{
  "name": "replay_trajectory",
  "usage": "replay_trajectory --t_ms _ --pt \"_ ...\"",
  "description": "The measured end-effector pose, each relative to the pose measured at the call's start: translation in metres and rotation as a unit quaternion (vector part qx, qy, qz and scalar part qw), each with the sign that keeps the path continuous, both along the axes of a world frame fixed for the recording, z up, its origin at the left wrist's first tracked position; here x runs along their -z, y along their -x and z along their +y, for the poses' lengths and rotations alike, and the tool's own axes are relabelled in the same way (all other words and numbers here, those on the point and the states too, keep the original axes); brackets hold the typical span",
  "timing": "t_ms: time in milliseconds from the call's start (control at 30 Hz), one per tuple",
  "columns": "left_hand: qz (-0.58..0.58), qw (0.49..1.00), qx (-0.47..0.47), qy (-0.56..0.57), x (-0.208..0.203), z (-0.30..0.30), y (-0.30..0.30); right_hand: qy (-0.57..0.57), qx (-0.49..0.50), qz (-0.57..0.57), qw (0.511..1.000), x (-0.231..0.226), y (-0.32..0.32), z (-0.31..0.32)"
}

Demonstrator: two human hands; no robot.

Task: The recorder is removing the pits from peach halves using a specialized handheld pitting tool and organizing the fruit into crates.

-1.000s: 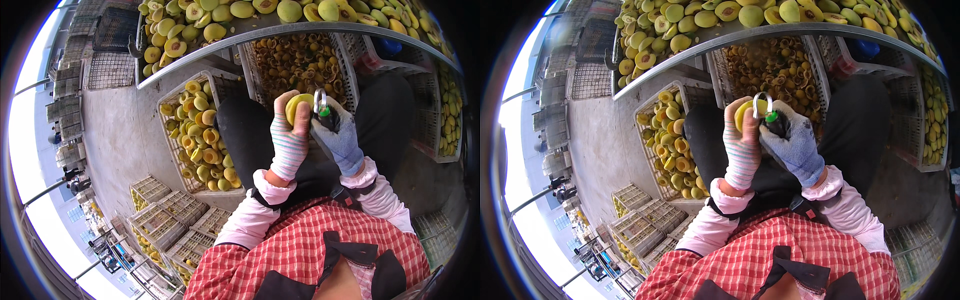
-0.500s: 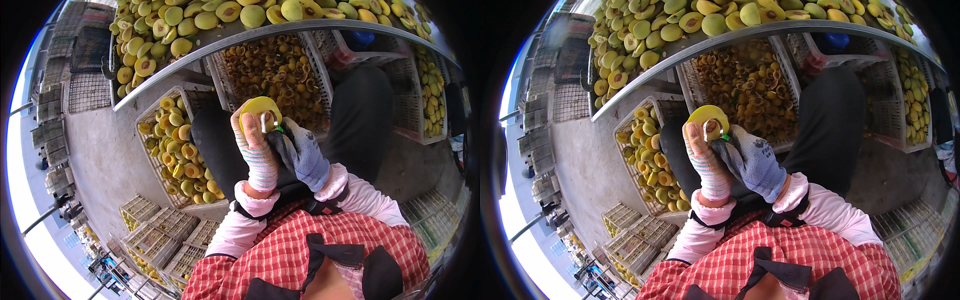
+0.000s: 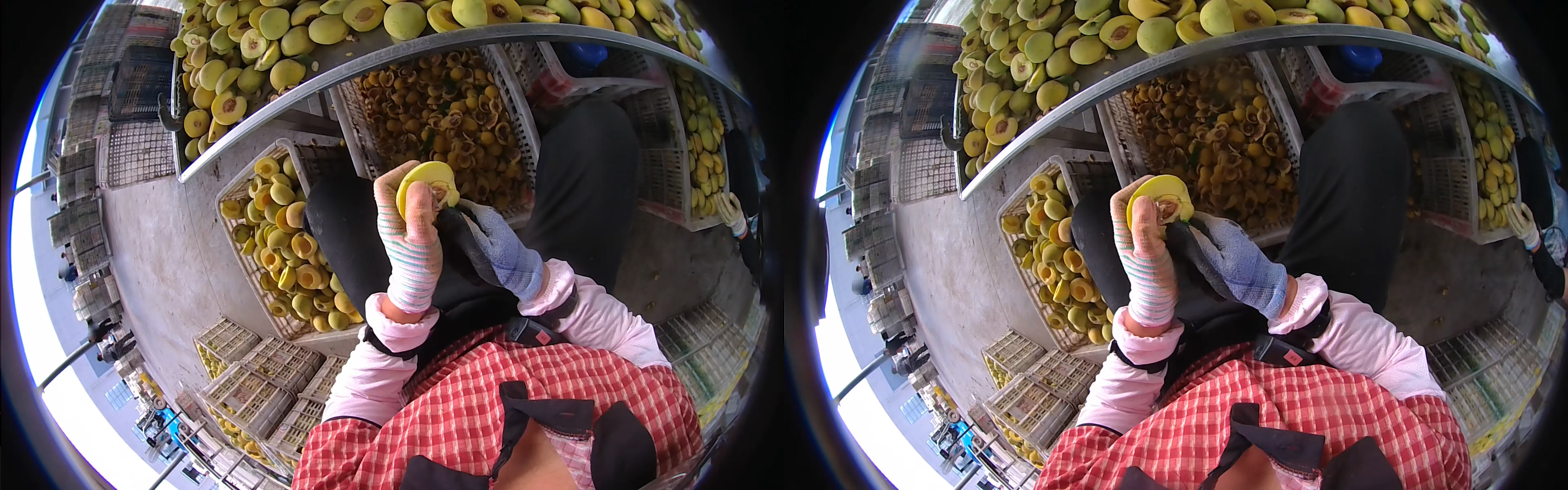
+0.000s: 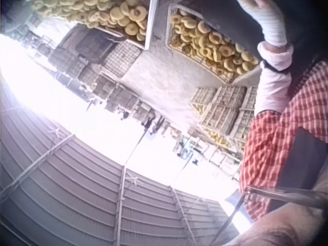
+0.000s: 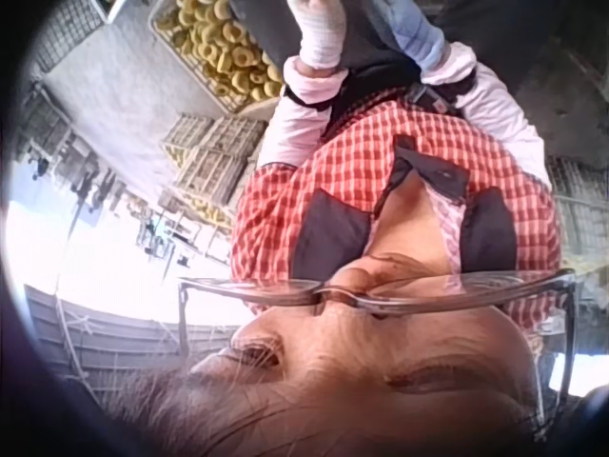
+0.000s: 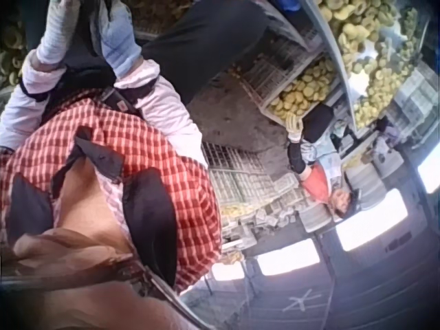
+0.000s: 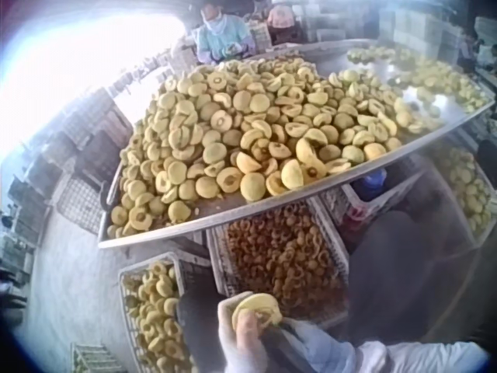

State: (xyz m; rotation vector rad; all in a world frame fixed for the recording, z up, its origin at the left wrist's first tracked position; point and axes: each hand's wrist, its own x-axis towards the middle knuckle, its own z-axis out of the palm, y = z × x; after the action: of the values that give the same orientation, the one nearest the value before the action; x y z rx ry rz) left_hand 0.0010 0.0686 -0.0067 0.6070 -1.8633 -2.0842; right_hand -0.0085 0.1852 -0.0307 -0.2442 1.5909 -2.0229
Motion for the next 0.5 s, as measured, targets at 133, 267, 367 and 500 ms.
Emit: replay_trajectory --t_ms 133,267,367,500 --pt "-0.065 0.986 0.146 -0.039 -0.01 -0.023 0.016 0.009 0.024 0.018 1.0 0.005 0.002 -0.003" --pt "0.031 0.973 0.183 0.139 0.0 -0.029 0.015 0.368 -0.192 -0.504 0.758 0.006 0.002 0.007" --pt "-0.046 0.983 0.178 -0.023 0.006 -0.029 0.007 0.484 -0.221 -0.59 0.607 0.013 -0.006 0.002" --pt "-0.059 0.984 0.16 -0.057 0.017 -0.034 -0.005 0.477 -0.247 -0.592 0.6 0.026 -0.009 0.0"
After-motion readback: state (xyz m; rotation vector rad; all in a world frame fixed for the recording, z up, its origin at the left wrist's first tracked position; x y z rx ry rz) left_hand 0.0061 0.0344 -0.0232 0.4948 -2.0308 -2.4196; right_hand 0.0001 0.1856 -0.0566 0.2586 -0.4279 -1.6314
